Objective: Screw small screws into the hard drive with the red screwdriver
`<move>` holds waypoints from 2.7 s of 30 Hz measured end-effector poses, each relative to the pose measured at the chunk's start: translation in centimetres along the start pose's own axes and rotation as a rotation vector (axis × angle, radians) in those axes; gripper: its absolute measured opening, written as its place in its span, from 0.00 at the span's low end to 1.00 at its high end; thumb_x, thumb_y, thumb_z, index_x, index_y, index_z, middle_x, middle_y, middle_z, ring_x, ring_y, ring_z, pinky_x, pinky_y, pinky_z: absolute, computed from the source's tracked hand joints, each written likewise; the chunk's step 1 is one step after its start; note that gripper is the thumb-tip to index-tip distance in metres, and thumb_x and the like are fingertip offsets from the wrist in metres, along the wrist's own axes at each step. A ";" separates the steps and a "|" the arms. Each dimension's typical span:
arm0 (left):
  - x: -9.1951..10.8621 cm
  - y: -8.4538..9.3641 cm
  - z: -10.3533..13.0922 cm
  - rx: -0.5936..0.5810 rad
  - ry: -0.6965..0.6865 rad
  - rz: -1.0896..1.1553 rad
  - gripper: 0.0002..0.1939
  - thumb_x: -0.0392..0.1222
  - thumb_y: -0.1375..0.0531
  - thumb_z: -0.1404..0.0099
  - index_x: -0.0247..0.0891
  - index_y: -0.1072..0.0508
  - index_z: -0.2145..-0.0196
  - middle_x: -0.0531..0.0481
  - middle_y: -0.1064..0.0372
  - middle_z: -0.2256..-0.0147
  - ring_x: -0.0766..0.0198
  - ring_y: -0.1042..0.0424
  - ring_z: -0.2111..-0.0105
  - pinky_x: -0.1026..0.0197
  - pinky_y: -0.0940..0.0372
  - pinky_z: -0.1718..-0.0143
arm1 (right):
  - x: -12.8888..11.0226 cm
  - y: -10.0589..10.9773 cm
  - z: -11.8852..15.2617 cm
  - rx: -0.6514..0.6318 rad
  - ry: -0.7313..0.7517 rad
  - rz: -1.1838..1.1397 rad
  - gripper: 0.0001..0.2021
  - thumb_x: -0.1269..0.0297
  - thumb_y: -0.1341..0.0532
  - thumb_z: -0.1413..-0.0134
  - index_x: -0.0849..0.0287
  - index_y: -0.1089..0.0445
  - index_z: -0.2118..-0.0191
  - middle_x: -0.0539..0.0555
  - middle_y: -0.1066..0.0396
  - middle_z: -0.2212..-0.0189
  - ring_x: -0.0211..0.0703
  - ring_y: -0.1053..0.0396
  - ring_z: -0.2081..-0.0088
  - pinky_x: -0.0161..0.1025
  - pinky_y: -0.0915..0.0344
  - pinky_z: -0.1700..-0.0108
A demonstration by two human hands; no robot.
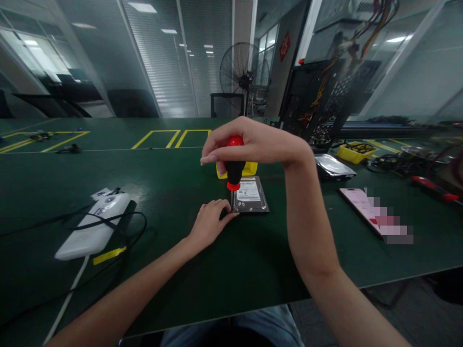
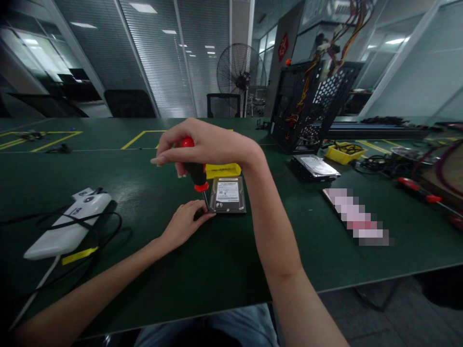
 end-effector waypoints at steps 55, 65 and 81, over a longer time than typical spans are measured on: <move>-1.1 -1.7 -4.4 -0.067 0.060 0.006 0.21 0.60 0.44 0.40 0.38 0.34 0.72 0.53 0.32 0.74 0.63 0.31 0.74 0.63 0.42 0.76 | 5.7 3.1 1.4 0.154 0.007 -0.106 0.11 0.64 0.43 0.44 0.64 0.39 0.59 0.52 0.34 0.64 0.35 0.33 0.62 0.36 0.34 0.58; -0.8 -1.3 -4.1 -0.053 0.020 0.051 0.17 0.56 0.42 0.40 0.38 0.34 0.74 0.54 0.33 0.75 0.64 0.33 0.75 0.63 0.44 0.76 | 5.8 3.3 1.7 0.204 -0.131 -0.144 0.06 0.66 0.47 0.42 0.64 0.39 0.62 0.52 0.33 0.67 0.35 0.34 0.65 0.36 0.34 0.61; -0.5 -1.1 -3.9 -0.053 -0.008 0.141 0.15 0.51 0.41 0.39 0.37 0.34 0.73 0.54 0.33 0.74 0.65 0.34 0.74 0.64 0.43 0.75 | 5.2 3.9 1.8 0.225 -0.059 -0.017 0.10 0.62 0.39 0.47 0.66 0.35 0.64 0.54 0.31 0.66 0.34 0.33 0.64 0.32 0.35 0.61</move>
Point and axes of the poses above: each hand's wrist, its own z-axis away from the middle knuckle, its own y-axis out of the back of the hand, x = y × z, the point moved 9 cm from there along -z, towards the middle knuckle
